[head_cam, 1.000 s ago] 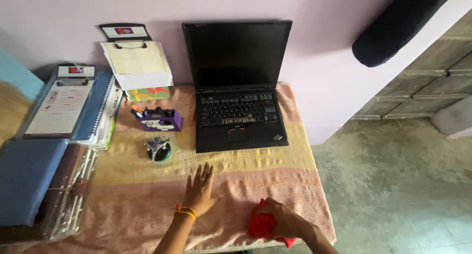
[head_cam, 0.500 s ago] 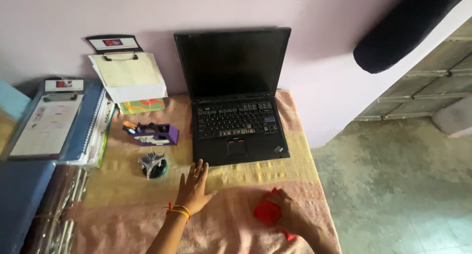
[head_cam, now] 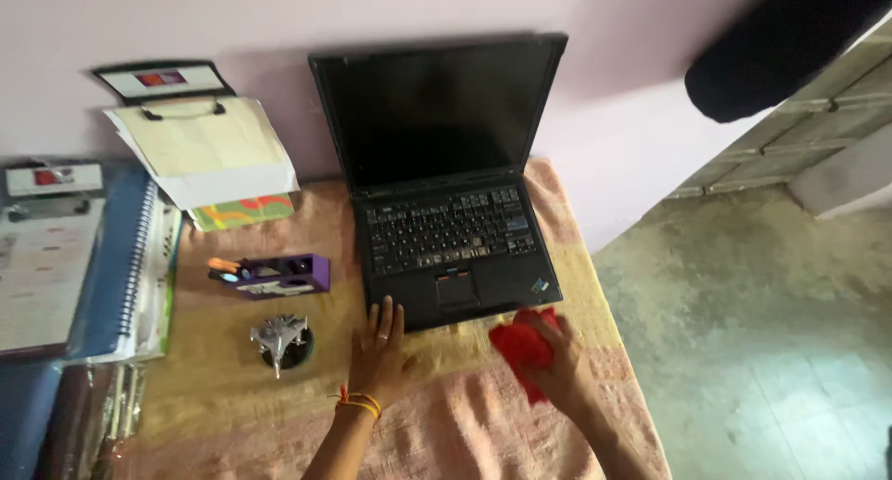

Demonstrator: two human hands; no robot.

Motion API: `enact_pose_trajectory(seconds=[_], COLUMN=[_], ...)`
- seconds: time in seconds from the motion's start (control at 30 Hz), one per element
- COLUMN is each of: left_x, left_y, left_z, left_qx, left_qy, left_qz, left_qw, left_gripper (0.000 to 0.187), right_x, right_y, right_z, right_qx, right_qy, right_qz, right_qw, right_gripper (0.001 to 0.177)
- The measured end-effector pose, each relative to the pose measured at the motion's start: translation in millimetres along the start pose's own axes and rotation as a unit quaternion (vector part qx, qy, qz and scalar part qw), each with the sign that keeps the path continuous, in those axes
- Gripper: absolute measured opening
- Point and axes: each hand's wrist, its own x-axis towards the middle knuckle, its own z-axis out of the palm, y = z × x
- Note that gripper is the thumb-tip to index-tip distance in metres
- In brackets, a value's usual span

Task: The person wipes a desk surface and a black helmet with a red cloth. They also rearrange stationery items including a pen holder, clipboard, and notebooks on the desk.

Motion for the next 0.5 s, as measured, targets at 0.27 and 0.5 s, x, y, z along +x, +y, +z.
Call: enact_pose_trajectory(seconds=[0.27,0.5], left_x=[-5,1], left_y=[15,27], left_z=[10,18], left_qx=[0.024,0.007], left_qy=[-0.003,-0.065], left_qz=[-0.047,-0.115], left_qw=[0.999,0.991], left_gripper=[0.094,0.109], right_x=[67,68], right_y=[-23,-20], right_z=[-14,22], right_qx=[-0.104,-0.278], right_qy=[0.025,-0.063], right_qz=[0.036,0.037], right_qw=[0.994,0.958], right_gripper=[0.065,0.065])
